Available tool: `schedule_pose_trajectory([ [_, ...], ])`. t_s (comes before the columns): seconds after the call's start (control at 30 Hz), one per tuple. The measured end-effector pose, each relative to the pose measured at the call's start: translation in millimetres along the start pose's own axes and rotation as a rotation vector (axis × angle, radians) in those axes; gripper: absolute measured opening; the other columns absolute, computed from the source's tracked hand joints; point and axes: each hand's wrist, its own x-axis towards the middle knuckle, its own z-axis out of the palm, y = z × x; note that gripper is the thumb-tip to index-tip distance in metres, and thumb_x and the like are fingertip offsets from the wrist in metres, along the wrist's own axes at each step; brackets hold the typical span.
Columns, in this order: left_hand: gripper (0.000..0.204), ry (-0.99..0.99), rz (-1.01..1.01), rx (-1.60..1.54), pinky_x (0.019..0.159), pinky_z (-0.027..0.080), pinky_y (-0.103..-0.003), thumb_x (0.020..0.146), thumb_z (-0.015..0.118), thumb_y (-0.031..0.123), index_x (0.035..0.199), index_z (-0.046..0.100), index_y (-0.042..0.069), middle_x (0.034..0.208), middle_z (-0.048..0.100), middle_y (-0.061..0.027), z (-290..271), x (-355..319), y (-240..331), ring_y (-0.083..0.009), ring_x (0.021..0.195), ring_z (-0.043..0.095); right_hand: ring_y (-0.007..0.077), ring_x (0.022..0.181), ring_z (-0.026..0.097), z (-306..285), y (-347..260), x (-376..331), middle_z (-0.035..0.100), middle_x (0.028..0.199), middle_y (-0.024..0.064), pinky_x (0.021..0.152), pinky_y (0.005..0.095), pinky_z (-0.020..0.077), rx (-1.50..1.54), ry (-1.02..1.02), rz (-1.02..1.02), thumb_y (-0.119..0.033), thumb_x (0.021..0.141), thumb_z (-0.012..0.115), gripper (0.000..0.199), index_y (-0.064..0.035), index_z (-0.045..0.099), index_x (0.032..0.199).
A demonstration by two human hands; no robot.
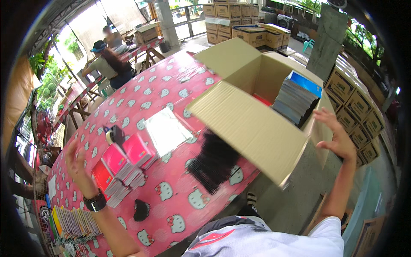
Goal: The person organizes stacks of notebooks on a table, packs a stack of blue notebooks into a large cardboard box, and then manually feeds spiral binding elements through the punched holes of red notebooks.
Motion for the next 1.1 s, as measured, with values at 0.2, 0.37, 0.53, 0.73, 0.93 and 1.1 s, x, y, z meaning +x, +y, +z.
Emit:
schedule_pose_trajectory([
  [0.2,0.024,-0.949,0.160,-0.141,0.077,0.047,-0.028,0.082,0.060,0.015,0.102,0.064,0.002,0.096,0.065,-0.0074,301.9,-21.4,147.4,-0.0151,0.079,0.060,0.0218,0.100,0.054,52.5,60.3,26.9,0.059,0.091,0.0020,0.105,0.0486,0.0195,0.093,-0.030,-0.250,-0.047,0.057,0.075,0.055,-0.0157,0.063,0.101],
  [0.37,0.031,-1.523,-0.824,0.257,0.065,0.051,-0.036,0.090,0.051,0.028,0.103,0.062,0.003,0.083,0.060,-0.0071,525.4,-68.6,82.8,-0.0178,0.074,0.060,0.0173,0.090,0.053,77.0,67.3,20.2,0.054,0.087,-0.0017,0.104,0.0491,0.0157,0.240,0.165,-0.387,-0.048,0.068,0.066,0.044,-0.0202,0.061,0.102],
  [0.53,0.039,-1.286,-0.883,0.631,0.063,0.051,-0.039,0.086,0.053,0.039,0.100,0.063,0.004,0.077,0.060,-0.0082,600.9,-136.6,-68.8,-0.0215,0.071,0.061,0.0148,0.097,0.052,92.7,77.4,19.4,0.052,0.096,-0.0027,0.101,0.0474,0.0212,0.255,0.216,-0.495,-0.040,0.071,0.063,0.044,-0.0197,0.057,0.110],
  [0.73,0.040,-1.141,-0.807,0.845,0.065,0.051,-0.039,0.084,0.055,0.040,0.101,0.063,0.004,0.079,0.060,-0.0092,618.6,-183.9,-98.7,-0.0220,0.073,0.061,0.0105,0.107,0.048,105.5,93.3,26.8,0.054,0.108,-0.0075,0.096,0.0380,0.0230,0.250,0.310,-0.636,-0.035,0.079,0.056,0.036,-0.0210,0.056,0.111],
  [0.93,0.042,-1.087,-0.799,0.888,0.067,0.051,-0.039,0.083,0.056,0.041,0.101,0.063,0.004,0.082,0.061,-0.0101,627.4,-197.9,-93.9,-0.0225,0.074,0.061,0.0137,0.118,0.041,115.3,104.6,28.5,0.050,0.123,-0.0016,0.100,0.0350,0.0255,0.549,0.280,-0.748,-0.021,0.081,0.050,0.034,-0.0168,0.056,0.114],
  [1.1,0.044,-1.066,-0.788,0.901,0.069,0.051,-0.038,0.081,0.058,0.042,0.102,0.063,0.003,0.084,0.061,-0.0109,630.9,-199.7,-90.9,-0.0229,0.076,0.062,0.0131,0.120,0.041,114.0,104.2,30.5,0.050,0.125,-0.0017,0.100,0.0351,0.0227,0.581,0.295,-0.742,-0.020,0.081,0.049,0.034,-0.0180,0.055,0.115],
])
